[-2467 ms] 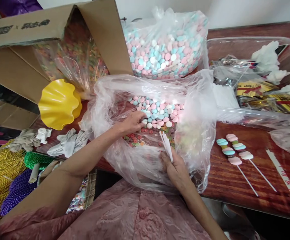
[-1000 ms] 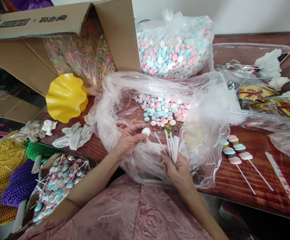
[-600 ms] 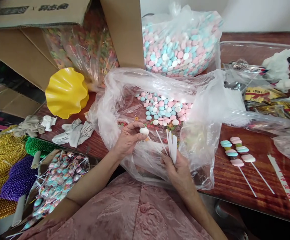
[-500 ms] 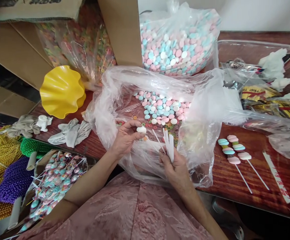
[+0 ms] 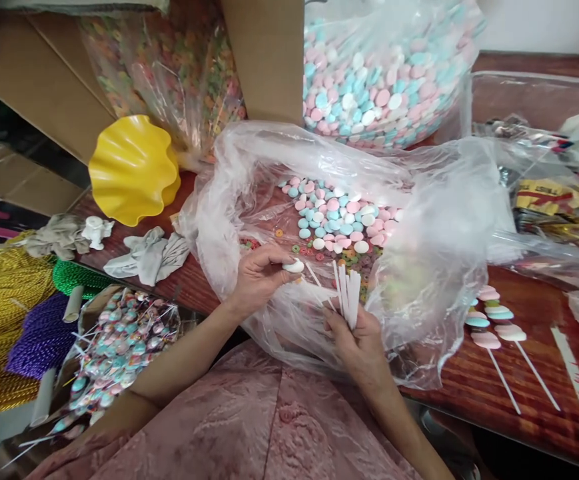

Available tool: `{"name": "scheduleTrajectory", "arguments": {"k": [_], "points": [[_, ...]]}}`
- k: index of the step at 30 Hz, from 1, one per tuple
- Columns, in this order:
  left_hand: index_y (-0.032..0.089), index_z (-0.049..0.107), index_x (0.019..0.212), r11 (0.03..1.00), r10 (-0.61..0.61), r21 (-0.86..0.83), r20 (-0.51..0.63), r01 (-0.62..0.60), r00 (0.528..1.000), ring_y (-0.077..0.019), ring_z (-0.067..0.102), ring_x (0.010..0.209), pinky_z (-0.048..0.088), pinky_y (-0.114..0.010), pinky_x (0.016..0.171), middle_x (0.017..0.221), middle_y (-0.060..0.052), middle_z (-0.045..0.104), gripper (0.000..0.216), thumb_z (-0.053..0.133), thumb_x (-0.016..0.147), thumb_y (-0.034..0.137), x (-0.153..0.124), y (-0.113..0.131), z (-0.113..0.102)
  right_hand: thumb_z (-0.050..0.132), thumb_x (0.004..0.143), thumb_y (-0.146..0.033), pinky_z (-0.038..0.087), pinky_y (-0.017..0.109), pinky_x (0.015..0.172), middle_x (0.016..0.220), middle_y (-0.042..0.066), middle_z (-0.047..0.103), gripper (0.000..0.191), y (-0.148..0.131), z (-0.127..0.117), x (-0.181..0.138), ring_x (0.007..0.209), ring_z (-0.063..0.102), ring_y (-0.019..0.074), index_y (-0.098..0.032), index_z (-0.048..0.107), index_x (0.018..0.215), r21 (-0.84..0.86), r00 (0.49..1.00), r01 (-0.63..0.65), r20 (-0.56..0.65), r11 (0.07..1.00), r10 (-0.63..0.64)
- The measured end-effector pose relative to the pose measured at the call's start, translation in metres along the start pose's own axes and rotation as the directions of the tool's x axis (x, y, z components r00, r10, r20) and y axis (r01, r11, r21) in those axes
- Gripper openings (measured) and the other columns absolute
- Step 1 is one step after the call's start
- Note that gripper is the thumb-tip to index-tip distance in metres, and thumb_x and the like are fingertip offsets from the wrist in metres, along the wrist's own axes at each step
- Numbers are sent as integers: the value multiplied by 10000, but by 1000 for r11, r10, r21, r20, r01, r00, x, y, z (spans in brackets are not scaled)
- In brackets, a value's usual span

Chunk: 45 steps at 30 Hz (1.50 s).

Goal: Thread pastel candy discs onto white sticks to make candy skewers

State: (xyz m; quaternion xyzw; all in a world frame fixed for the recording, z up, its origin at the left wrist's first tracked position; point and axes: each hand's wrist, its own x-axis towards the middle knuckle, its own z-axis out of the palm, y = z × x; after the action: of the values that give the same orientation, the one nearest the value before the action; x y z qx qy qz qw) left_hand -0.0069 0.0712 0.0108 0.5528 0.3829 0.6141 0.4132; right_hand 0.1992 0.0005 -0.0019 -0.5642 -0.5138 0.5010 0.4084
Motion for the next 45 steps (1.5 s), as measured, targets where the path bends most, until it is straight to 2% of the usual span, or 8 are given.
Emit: {"name": "scheduleTrajectory", "arguments": {"k": [5, 11, 16, 21, 26, 32, 40, 45], "points": [[195, 757, 856, 974, 202, 104, -16, -199, 979, -101, 686, 734, 538, -216, 670, 794, -10, 747, 84, 815, 795, 196, -2, -2, -2, 712, 878, -406, 379, 241, 498, 617, -20, 561, 243, -5, 5, 5, 545, 486, 118, -176, 677, 807, -9, 1000, 21, 2, 1000, -21], [197, 752, 945, 941, 273, 191, 57, -279, 960, -125, 729, 846, 592, -257, 781, 912, -39, 779, 96, 749, 854, 165, -2, 3, -4, 673, 895, -334, 374, 240, 480, 578, -37, 545, 187, -19, 12, 10, 490, 445, 101, -182, 687, 786, -49, 990, 133, -33, 990, -135], [189, 744, 957, 957, 245, 167, -33, -236, 969, -135, 732, 871, 605, -245, 772, 939, -48, 780, 182, 818, 790, 183, -5, 3, 0, 662, 893, -298, 421, 245, 522, 599, -28, 569, 147, -20, 18, 12, 532, 513, 115, -179, 720, 828, -132, 962, 244, -88, 961, -257], [187, 746, 906, 940, 287, 223, -118, -257, 951, -137, 739, 858, 615, -263, 798, 893, -40, 785, 157, 827, 776, 153, -4, 3, 5, 667, 904, -331, 400, 235, 478, 604, -26, 560, 180, -10, 32, 4, 506, 495, 106, -168, 741, 919, 0, 981, 162, -105, 987, -161], [189, 755, 909, 902, 338, 316, -91, -294, 937, -154, 748, 860, 626, -291, 804, 883, -49, 784, 104, 794, 814, 170, -2, 3, 9, 707, 877, -355, 379, 219, 435, 578, -31, 535, 210, -12, 43, 2, 478, 475, 98, -156, 734, 937, 177, 979, 113, -185, 978, -79], [186, 748, 928, 977, 204, 112, -249, -181, 947, -110, 718, 813, 601, -214, 736, 889, -22, 749, 178, 834, 773, 192, 8, -3, 12, 732, 852, -366, 356, 211, 394, 577, -25, 549, 208, -24, 58, 8, 442, 454, 92, -163, 722, 893, 329, 978, 112, -203, 938, -45], [181, 734, 933, 873, 407, 348, -134, -341, 904, -115, 716, 817, 596, -221, 744, 886, -31, 749, 176, 805, 786, 115, 14, -1, 6, 689, 888, -323, 358, 221, 419, 578, -24, 541, 171, -14, 65, 7, 464, 457, 97, -161, 731, 924, 253, 966, 190, -219, 949, -135], [189, 744, 911, 890, 379, 316, -114, -329, 918, -115, 719, 814, 596, -219, 752, 864, -23, 750, 155, 791, 792, 100, 6, 3, 8, 671, 903, -342, 389, 240, 470, 607, -13, 560, 196, -6, 59, 6, 517, 482, 112, -162, 740, 943, 154, 965, 202, -200, 967, -170]]}}
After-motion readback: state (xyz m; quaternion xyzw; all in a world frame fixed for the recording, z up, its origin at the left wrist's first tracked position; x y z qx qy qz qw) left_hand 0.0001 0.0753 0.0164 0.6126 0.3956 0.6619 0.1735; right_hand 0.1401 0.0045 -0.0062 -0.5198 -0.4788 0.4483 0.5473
